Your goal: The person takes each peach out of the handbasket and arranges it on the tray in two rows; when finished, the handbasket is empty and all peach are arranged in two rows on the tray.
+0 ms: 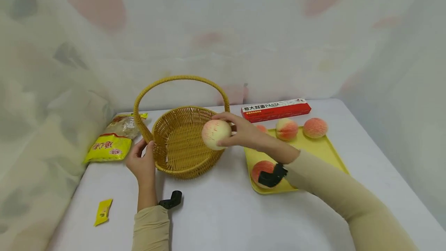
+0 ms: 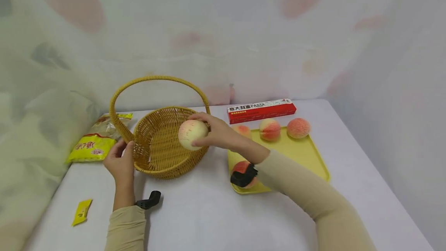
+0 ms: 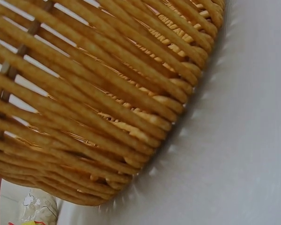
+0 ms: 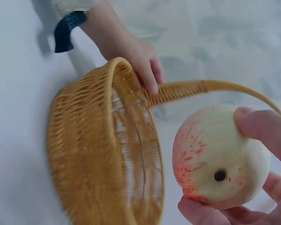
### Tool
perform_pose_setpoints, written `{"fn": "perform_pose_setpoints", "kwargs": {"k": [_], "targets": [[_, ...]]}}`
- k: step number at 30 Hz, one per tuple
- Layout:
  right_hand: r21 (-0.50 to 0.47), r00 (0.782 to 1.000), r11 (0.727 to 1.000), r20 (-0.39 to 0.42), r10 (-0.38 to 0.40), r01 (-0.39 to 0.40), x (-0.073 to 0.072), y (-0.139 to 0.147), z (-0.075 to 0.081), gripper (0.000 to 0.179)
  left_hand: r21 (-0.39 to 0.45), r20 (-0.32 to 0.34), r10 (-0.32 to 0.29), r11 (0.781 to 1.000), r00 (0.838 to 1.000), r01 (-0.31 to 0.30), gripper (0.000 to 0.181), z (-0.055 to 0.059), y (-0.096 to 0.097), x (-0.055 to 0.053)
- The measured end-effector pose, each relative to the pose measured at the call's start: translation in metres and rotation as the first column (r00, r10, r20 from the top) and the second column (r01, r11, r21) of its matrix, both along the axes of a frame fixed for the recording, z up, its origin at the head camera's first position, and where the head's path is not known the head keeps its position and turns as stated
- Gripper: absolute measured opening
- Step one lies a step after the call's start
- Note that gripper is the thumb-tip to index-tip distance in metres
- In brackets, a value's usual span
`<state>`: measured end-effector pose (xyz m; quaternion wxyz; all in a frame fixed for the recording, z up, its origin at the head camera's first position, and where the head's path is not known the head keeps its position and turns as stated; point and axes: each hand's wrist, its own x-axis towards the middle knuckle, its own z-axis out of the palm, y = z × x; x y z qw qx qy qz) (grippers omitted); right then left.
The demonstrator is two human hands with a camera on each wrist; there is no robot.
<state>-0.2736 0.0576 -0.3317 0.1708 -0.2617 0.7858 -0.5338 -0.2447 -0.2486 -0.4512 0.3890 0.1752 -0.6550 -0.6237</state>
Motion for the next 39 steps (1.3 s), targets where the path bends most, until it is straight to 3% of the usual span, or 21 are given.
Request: {"fn": "perform_pose_setpoints", "kwargs": {"k": [2,4,8,13,19,23,31,39], "targets": [[-0.038,1.000,0.999,0.015,-0.021,0.022,0.012,0.032,-0.004,0.064,0.001,0.007,0.009,1.000,1.000,-0.009,0.028,-0.003,-0.002,-0.002],[-0.048,0.998,0.997,0.027,-0.062,0.063,0.023,0.065,-0.007,0.065,0.014,-0.008,0.000,1.000,1.000,0.001,0.026,0.002,0.001,0.000],[-0.019,0.978,0.978,0.025,-0.205,0.206,0.041,0.131,-0.020,0.068,0.026,-0.008,-0.009,1.000,1.000,0.009,0.026,0.001,0.000,-0.001],[0.089,0.926,0.922,-0.021,-0.377,0.377,0.059,0.197,-0.046,0.068,0.037,0.038,0.009,0.999,0.999,-0.010,0.030,-0.007,-0.006,-0.001],[0.219,0.881,0.855,-0.059,-0.470,0.471,0.083,0.252,-0.069,0.067,0.048,0.053,-0.001,0.999,0.999,-0.002,0.031,-0.007,-0.005,-0.001],[0.286,0.871,0.828,-0.055,-0.488,0.482,0.090,0.273,-0.082,0.066,0.037,0.037,0.004,0.999,0.999,-0.006,0.030,-0.004,-0.001,-0.003],[0.358,0.870,0.803,-0.057,-0.490,0.476,0.088,0.282,-0.099,0.069,0.013,0.048,0.020,1.000,0.999,-0.021,0.028,-0.003,-0.001,-0.002],[0.440,0.899,0.799,-0.047,-0.435,0.409,0.084,0.286,-0.091,0.068,0.018,0.049,0.009,1.000,0.999,-0.010,0.029,-0.002,0.000,-0.003]]}}
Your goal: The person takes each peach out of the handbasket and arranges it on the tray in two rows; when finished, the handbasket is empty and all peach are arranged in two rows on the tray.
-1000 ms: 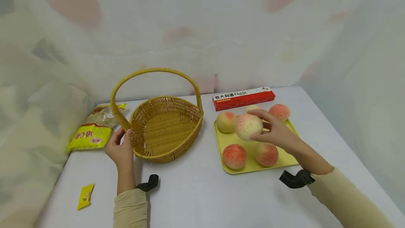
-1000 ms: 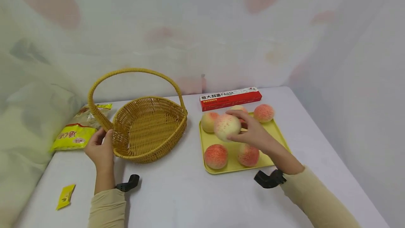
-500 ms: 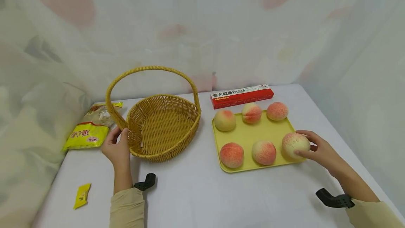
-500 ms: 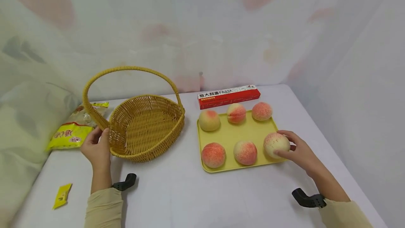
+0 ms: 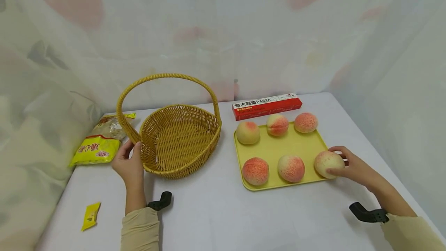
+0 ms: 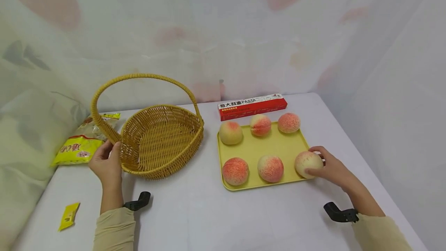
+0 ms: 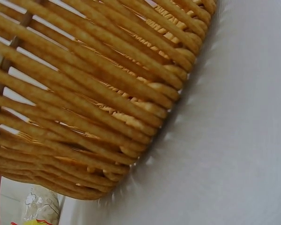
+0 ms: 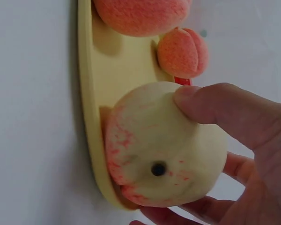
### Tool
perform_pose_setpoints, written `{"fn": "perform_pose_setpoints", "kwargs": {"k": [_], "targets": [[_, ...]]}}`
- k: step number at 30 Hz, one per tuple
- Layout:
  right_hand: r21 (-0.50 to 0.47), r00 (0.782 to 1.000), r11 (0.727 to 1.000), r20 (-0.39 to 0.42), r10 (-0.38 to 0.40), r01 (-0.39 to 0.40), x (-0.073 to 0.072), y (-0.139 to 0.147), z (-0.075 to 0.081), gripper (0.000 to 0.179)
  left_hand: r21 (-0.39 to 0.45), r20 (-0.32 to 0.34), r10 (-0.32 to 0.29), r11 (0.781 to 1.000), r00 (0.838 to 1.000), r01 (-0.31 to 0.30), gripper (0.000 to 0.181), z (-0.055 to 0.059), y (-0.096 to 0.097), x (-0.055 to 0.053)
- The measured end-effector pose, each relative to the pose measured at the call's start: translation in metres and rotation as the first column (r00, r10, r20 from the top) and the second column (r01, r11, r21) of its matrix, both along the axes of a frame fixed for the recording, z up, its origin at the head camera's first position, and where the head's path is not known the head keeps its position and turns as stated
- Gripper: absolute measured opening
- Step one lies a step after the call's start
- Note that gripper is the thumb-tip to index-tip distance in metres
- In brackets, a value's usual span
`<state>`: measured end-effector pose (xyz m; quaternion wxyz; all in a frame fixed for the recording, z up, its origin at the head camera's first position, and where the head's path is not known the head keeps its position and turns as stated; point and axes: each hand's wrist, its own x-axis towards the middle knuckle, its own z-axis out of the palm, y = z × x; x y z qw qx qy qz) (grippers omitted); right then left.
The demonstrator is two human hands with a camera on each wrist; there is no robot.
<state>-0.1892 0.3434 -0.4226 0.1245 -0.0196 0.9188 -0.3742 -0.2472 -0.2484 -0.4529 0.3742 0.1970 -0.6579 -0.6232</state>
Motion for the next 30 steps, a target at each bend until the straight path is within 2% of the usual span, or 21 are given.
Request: {"fn": "perform_pose_setpoints", "kwargs": {"k": [7,13,22,26,30], "targets": [[0.017,0.999,1.000,0.034,0.023,-0.024,-0.002,0.004,0.001,0.071,-0.004,-0.001,0.008,1.000,1.000,-0.008,0.028,0.002,0.001,0.002],[0.011,0.999,0.999,0.010,0.043,-0.043,-0.002,0.000,-0.001,0.081,-0.011,-0.002,0.020,1.000,1.000,-0.020,0.027,0.001,0.000,0.005],[0.081,0.997,0.994,-0.018,0.075,-0.074,-0.004,-0.004,0.005,0.085,-0.016,-0.048,0.016,1.000,0.999,-0.017,0.027,0.000,0.005,0.004],[0.097,0.996,0.992,-0.045,0.079,-0.074,-0.003,-0.003,0.008,0.081,-0.021,-0.036,0.011,1.000,0.999,-0.012,0.026,0.001,0.007,0.002],[0.112,0.990,0.990,-0.097,0.101,-0.090,-0.005,0.001,0.017,0.086,-0.063,0.017,0.019,0.998,1.000,-0.018,0.026,0.003,0.009,0.005]]}}
